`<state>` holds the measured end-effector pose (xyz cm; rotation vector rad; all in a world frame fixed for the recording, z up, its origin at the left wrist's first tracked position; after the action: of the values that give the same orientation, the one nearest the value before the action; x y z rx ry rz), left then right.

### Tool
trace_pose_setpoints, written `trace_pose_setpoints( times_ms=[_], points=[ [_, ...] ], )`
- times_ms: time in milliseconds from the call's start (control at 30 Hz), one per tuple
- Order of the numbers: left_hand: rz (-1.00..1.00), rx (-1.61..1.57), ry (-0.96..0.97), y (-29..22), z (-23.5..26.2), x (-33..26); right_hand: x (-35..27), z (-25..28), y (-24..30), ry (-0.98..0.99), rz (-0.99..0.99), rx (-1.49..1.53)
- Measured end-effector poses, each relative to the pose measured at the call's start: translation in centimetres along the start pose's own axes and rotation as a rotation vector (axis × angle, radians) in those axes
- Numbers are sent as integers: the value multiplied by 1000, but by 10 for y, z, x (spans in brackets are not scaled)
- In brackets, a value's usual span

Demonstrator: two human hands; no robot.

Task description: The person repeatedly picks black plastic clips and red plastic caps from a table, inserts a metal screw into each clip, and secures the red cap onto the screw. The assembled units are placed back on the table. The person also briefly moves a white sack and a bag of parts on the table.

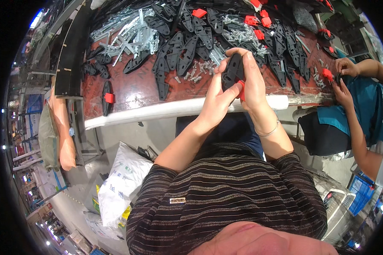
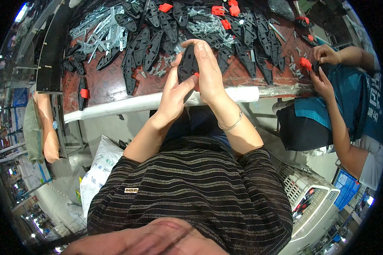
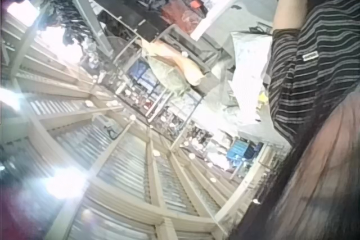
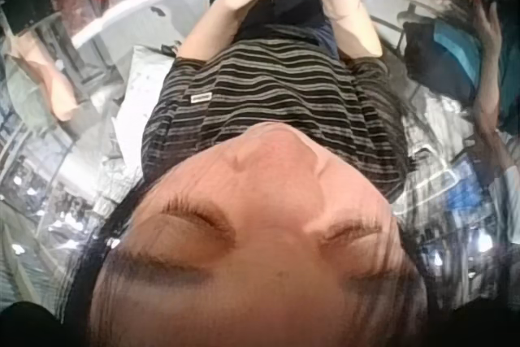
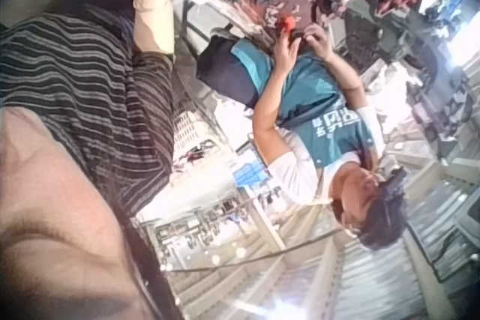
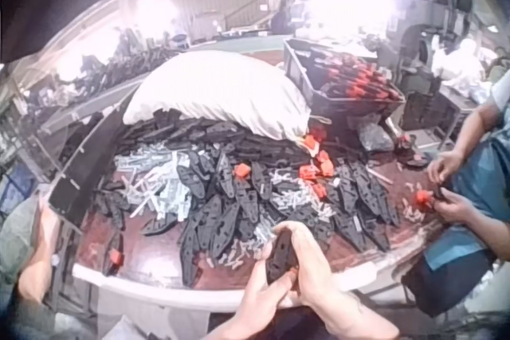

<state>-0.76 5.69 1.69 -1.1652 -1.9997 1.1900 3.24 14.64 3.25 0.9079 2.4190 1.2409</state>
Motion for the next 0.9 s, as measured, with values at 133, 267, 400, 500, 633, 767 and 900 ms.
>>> trace_pose_setpoints(
  times_ms=[133, 267, 400, 500, 633, 767, 900],
  points=[
    [-170, 484, 4, -2, 3, 1, 4, -6, -4, -75, 84, -62],
    [-136, 304, 55, 6, 7, -6, 4, -5, -6, -26, 8, -15],
    [-138, 220, 58, 6, 20, -3, 5, -8, -14, -18, -93, 45],
    [-73, 466, -109, -17, 42, -15, 8, 1, -14, -38, 43, -210],
    [-309, 512, -542, -69, 121, -24, 6, 47, -15, -49, 187, -527],
    [-210, 1203, -794, -104, 205, -58, -9, 39, -13, 6, 223, -1133],
    [-86, 1438, -879, -101, 257, -71, -9, 21, -13, 207, 379, -1544]
  ],
)
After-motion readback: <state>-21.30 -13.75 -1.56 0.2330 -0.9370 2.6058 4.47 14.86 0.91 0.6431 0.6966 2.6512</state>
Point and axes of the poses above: each hand's wrist, its own x-axis towards the middle knuckle, its own z-axis out of the back of the hand, y = z × x, the point moved 2 cm from there along x, towards the middle knuckle, and after that the axes turned 5 degrees about x, right-handed, at the moved point
